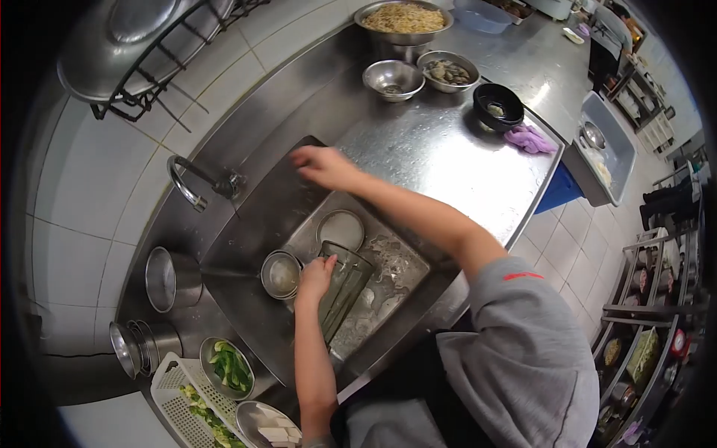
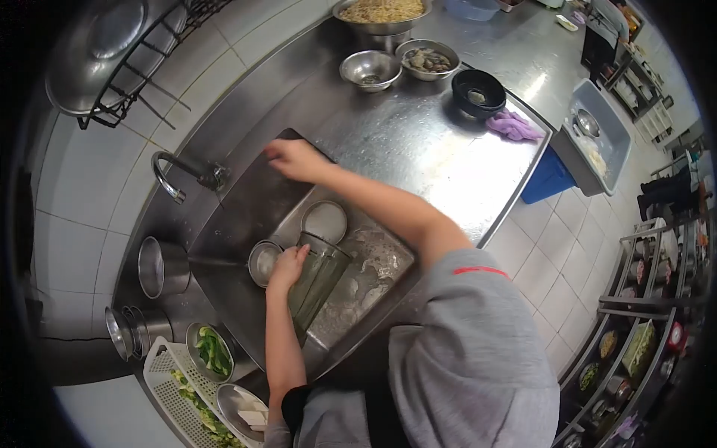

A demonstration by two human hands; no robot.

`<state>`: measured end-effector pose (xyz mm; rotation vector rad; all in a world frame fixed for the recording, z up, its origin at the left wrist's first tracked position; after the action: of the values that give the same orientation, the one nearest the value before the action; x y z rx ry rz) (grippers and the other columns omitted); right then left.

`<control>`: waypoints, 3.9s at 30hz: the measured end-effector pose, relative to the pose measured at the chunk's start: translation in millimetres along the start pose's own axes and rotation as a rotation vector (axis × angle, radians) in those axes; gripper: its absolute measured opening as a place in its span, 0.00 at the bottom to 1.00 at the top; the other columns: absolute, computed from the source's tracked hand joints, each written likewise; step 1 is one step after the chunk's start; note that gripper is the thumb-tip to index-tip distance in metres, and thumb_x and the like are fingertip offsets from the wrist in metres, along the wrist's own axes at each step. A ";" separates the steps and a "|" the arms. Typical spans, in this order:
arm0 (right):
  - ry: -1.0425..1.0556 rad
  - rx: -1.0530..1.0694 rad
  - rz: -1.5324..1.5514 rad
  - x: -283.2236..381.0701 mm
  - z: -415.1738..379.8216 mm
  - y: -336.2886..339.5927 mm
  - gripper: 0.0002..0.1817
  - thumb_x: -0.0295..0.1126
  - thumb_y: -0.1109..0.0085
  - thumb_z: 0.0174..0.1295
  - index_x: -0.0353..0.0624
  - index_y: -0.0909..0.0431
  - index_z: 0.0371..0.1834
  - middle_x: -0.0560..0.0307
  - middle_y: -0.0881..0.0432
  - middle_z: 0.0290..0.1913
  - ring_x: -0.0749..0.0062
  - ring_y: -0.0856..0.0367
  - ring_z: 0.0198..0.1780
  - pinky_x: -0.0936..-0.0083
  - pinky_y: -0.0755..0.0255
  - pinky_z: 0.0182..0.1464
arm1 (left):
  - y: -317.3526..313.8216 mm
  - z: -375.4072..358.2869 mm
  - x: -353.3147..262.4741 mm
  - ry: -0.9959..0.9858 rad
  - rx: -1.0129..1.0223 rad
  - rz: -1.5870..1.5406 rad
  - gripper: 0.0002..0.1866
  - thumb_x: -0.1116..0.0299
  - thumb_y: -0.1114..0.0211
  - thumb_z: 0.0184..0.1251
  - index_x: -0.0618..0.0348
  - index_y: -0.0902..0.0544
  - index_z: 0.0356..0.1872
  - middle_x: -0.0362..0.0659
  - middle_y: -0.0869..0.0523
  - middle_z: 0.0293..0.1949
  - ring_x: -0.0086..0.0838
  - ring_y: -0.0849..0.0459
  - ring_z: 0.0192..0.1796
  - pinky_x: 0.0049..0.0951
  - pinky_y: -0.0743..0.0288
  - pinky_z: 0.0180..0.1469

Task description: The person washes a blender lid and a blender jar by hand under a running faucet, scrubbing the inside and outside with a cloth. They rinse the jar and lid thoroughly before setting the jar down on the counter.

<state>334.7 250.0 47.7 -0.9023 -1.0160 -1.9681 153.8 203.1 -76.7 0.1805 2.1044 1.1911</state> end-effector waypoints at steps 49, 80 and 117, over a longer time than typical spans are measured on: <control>0.284 0.162 -0.561 -86.2 -47.6 0.9 0.23 0.16 0.55 0.42 0.37 0.28 0.47 0.42 0.26 0.48 0.50 0.29 0.52 0.65 0.37 0.55 | 51.3 -128.8 109.2 0.049 -1.011 -2.292 0.25 0.40 0.60 0.62 0.51 0.34 0.21 0.30 0.44 0.12 0.17 0.48 0.13 0.18 0.50 0.18; -0.247 0.223 0.362 41.5 -167.5 -46.7 0.15 0.22 0.57 0.59 0.36 0.27 0.48 0.53 0.20 0.33 0.80 0.25 0.36 0.82 0.32 0.40 | -58.2 -114.7 137.3 0.134 -0.986 -3.114 0.11 0.72 0.59 0.67 0.68 0.30 0.32 0.47 0.24 0.28 0.33 0.23 0.28 0.31 0.20 0.32; -0.093 0.920 0.119 -26.0 -105.1 -144.2 0.19 0.18 0.52 0.47 0.38 0.27 0.46 0.63 0.23 0.40 0.80 0.26 0.44 0.82 0.32 0.46 | -24.6 -138.1 94.5 0.175 -0.989 -2.281 0.26 0.41 0.62 0.65 0.50 0.37 0.17 0.31 0.45 0.11 0.17 0.49 0.12 0.19 0.55 0.16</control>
<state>200.3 227.2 -70.4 -0.5017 -1.6594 -1.1368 0.9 133.9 -98.4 -2.0594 0.4139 0.3722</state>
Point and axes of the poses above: each hand's wrist, its own z-axis towards the middle knuckle, its own y-axis out of the back of the hand, x = y × z, the point moved 10 cm from there along z, towards the middle knuckle
